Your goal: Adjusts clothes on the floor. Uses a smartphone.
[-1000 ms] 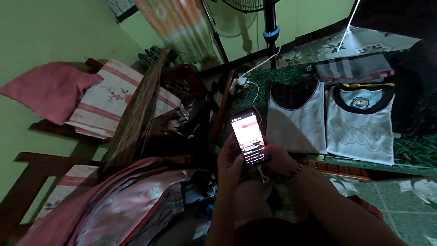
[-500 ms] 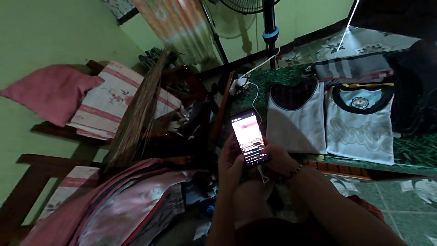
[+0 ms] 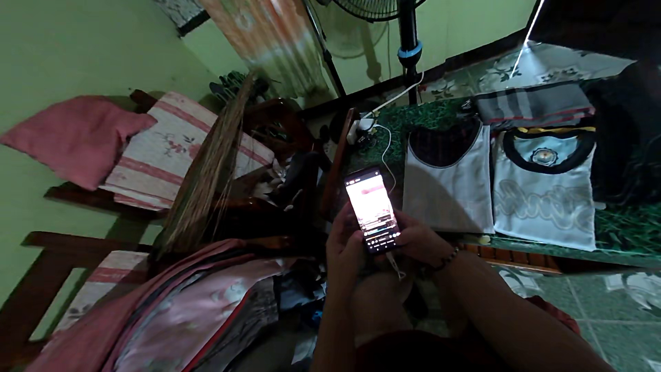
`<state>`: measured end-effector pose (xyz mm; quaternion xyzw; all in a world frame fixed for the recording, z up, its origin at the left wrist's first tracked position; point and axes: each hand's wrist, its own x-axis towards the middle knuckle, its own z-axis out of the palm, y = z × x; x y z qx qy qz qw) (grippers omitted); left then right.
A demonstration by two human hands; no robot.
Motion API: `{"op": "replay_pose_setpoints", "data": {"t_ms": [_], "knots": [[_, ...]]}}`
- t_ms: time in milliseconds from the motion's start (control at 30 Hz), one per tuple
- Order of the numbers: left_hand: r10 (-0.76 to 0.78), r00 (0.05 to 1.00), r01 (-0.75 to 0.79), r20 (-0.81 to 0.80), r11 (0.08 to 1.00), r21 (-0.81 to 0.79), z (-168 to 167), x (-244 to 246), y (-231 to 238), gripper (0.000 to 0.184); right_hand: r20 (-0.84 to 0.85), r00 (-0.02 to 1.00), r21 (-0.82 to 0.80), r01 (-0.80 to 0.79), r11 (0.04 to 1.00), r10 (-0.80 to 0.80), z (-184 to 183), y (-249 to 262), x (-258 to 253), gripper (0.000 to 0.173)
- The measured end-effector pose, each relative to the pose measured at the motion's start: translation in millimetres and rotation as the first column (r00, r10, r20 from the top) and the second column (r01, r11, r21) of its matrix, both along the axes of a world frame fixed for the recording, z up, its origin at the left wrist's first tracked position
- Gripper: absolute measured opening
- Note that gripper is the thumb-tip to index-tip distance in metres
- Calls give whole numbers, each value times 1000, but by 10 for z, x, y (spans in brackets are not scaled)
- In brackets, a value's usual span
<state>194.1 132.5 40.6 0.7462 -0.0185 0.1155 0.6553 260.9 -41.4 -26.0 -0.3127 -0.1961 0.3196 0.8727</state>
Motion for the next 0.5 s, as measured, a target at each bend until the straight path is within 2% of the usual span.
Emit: {"op": "replay_pose_setpoints", "data": {"t_ms": [200,500], "knots": [[39,999,-39,-17,999,-11,4,-6,38,49,45,998,-1,-54,999,54,34,-10,-16,67],[28,999,-30,-27,998,-57,-5,3,56,48,79,995,-19,-57,998,59,42,-9,-18,68]]}}
